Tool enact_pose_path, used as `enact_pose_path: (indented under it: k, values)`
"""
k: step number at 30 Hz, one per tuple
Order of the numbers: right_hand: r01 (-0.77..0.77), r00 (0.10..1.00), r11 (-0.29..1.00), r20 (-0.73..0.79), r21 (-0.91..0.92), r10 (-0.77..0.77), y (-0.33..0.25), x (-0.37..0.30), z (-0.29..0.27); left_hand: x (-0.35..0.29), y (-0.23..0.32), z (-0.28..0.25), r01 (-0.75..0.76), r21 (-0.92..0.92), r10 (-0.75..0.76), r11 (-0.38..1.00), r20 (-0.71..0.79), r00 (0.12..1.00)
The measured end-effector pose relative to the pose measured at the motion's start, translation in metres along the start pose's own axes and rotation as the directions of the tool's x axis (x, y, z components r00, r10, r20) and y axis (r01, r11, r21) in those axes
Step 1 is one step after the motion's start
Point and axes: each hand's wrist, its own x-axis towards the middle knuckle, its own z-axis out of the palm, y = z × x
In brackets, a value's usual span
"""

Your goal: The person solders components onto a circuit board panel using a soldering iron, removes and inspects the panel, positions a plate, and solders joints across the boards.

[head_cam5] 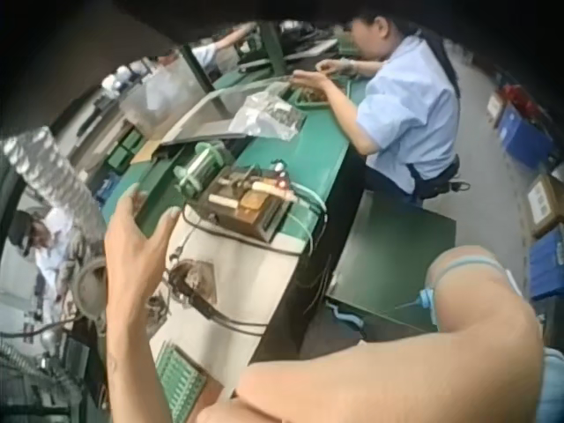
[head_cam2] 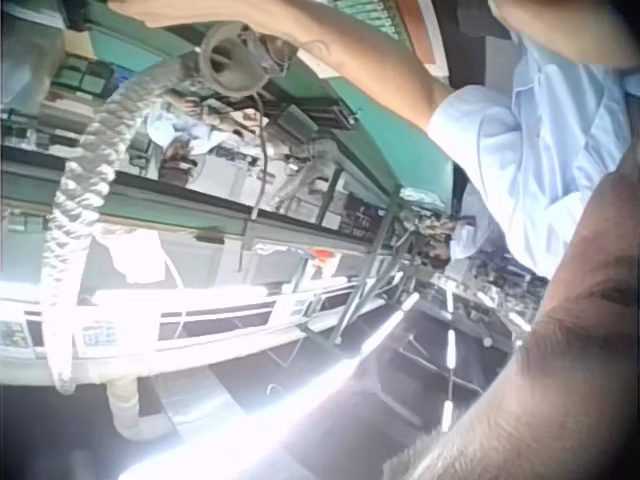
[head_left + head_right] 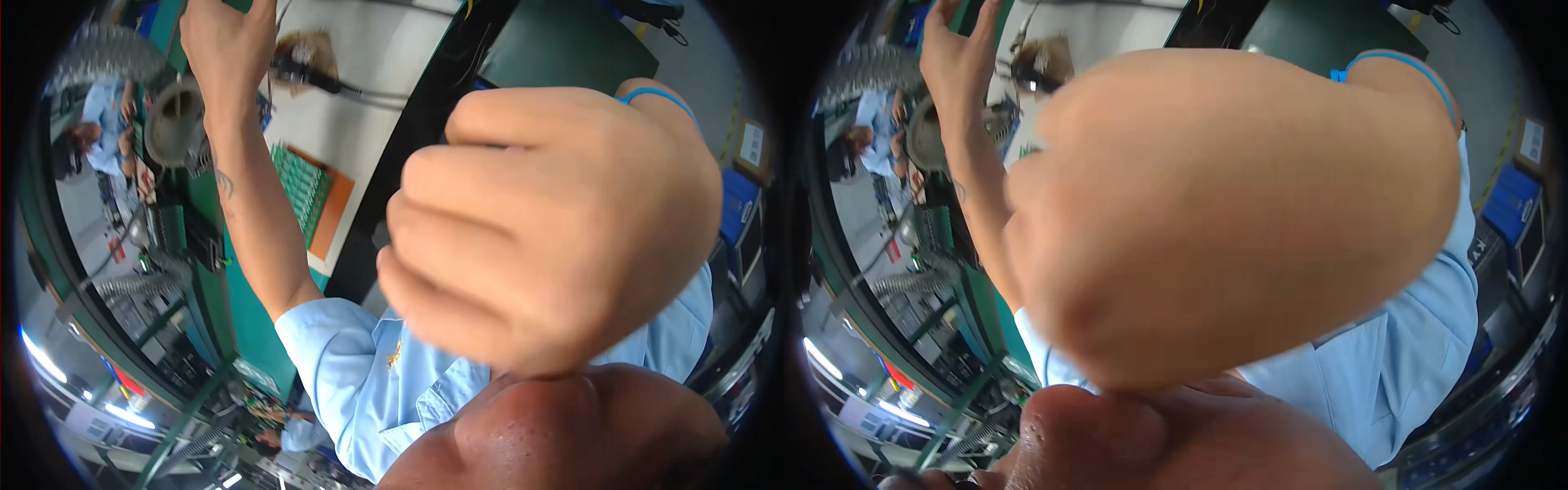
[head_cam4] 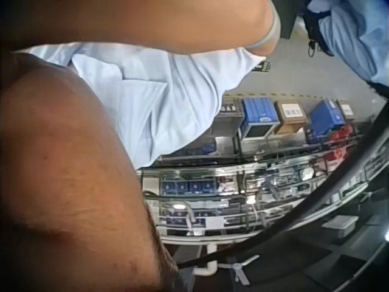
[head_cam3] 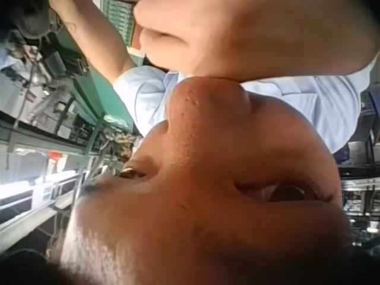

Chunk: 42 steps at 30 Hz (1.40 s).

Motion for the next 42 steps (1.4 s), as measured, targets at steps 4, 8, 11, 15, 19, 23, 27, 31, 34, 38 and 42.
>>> enact_pose_path:
  k: [4, 8, 11, 15, 19, 23, 27, 31, 34, 38, 42]
  values:
    - [-0.106, 0.994, 0.978, -0.020, 0.180, 0.112, -0.018, -0.001, 0.012, -0.060, -0.023, -0.020, -0.050, -0.098, 0.039, 0.994, -0.107, 0.994]
    - [-0.165, 0.984, 0.931, -0.010, 0.326, 0.178, -0.023, 0.003, 0.022, -0.119, -0.059, -0.023, -0.122, -0.139, 0.076, 0.983, -0.297, 0.952]
    - [-0.184, 0.980, 0.885, 0.016, 0.428, 0.196, -0.023, 0.021, 0.044, -0.163, -0.090, -0.030, -0.106, -0.112, 0.058, 0.988, -0.368, 0.928]
    - [-0.274, 0.956, 0.788, 0.065, 0.551, 0.286, -0.011, 0.022, 0.074, -0.195, -0.120, -0.040, -0.086, -0.123, 0.029, 0.989, -0.407, 0.913]
    - [-0.446, 0.843, 0.375, 0.241, 0.813, 0.480, 0.018, -0.031, 0.172, -0.217, -0.149, -0.029, -0.107, -0.227, -0.008, 0.968, -0.453, 0.892]
    - [-0.207, 0.485, -0.208, 0.285, 0.956, 0.826, 0.028, -0.021, 0.209, -0.241, -0.170, -0.012, -0.155, -0.358, -0.054, 0.921, -0.511, 0.858]
    - [0.098, 0.234, -0.214, 0.186, 0.972, 0.954, 0.048, 0.003, 0.214, -0.246, -0.182, -0.004, -0.253, -0.440, -0.083, 0.862, -0.614, 0.785]
    - [0.109, 0.204, 0.074, -0.095, 0.991, 0.974, 0.074, 0.002, 0.224, -0.249, -0.183, -0.002, -0.258, -0.366, -0.004, 0.894, -0.583, 0.812]
    - [-0.025, 0.246, 0.180, -0.169, 0.983, 0.954, 0.083, 0.004, 0.218, -0.250, -0.183, -0.001, -0.252, -0.353, -0.003, 0.901, -0.585, 0.811]
    - [-0.116, 0.376, 0.341, -0.276, 0.933, 0.884, 0.085, -0.003, 0.202, -0.251, -0.182, 0.001, -0.227, -0.352, -0.018, 0.908, -0.575, 0.818]
    - [0.040, 0.582, 0.476, -0.408, 0.878, 0.703, 0.088, -0.019, 0.185, -0.252, -0.186, 0.001, -0.183, -0.370, -0.053, 0.911, -0.545, 0.837]
